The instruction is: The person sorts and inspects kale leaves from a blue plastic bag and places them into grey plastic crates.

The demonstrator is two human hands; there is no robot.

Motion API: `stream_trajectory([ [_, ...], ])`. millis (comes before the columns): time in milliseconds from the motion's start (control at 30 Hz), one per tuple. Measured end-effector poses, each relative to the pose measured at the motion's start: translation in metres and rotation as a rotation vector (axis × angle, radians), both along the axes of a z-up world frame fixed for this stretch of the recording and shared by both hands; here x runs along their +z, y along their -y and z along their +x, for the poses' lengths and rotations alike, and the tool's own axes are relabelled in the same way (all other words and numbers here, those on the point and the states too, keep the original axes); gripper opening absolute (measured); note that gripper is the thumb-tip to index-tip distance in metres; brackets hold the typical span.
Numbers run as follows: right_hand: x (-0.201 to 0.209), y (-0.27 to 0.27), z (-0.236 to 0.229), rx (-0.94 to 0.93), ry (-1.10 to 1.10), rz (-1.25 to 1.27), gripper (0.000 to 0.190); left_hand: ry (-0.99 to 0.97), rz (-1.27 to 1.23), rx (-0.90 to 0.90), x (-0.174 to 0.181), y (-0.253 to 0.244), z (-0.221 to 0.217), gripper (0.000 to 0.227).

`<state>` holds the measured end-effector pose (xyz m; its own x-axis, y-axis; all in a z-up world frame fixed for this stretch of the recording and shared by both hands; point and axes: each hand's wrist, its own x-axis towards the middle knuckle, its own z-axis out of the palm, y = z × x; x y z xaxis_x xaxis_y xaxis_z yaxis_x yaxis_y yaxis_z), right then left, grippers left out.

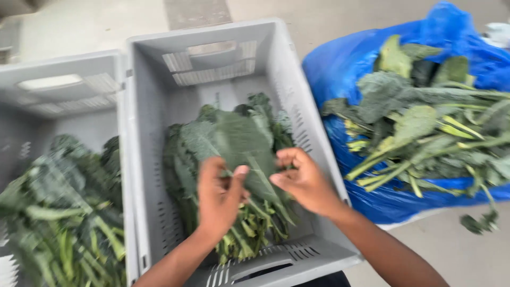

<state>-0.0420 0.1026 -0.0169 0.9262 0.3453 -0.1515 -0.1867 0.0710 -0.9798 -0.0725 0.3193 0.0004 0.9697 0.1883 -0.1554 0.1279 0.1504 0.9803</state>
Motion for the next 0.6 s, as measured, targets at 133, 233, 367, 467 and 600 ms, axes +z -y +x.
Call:
stream_trajectory([
  [133,0.047,0.013,-0.005,-0.287,0.664,-0.527,0.063,0.297,0.232,0.137,-0.008,-0.019,0.008,0.064],
  [233,0.056,0.062,0.005,-0.503,0.971,-0.781,0.049,0.263,0.084,0.208,-0.029,-0.027,0.011,0.067],
  [367,0.070,0.141,0.013,-0.921,0.919,-1.265,0.056,0.224,0.103,0.156,-0.044,-0.008,0.003,0.053],
  [467,0.051,0.204,0.015,-0.914,0.673,-1.160,0.055,0.181,0.025,0.035,-0.040,0.009,-0.007,0.047],
  [600,0.020,0.246,0.007,-0.781,0.537,-0.432,0.023,0.174,-0.036,-0.089,-0.049,0.017,-0.022,0.041],
])
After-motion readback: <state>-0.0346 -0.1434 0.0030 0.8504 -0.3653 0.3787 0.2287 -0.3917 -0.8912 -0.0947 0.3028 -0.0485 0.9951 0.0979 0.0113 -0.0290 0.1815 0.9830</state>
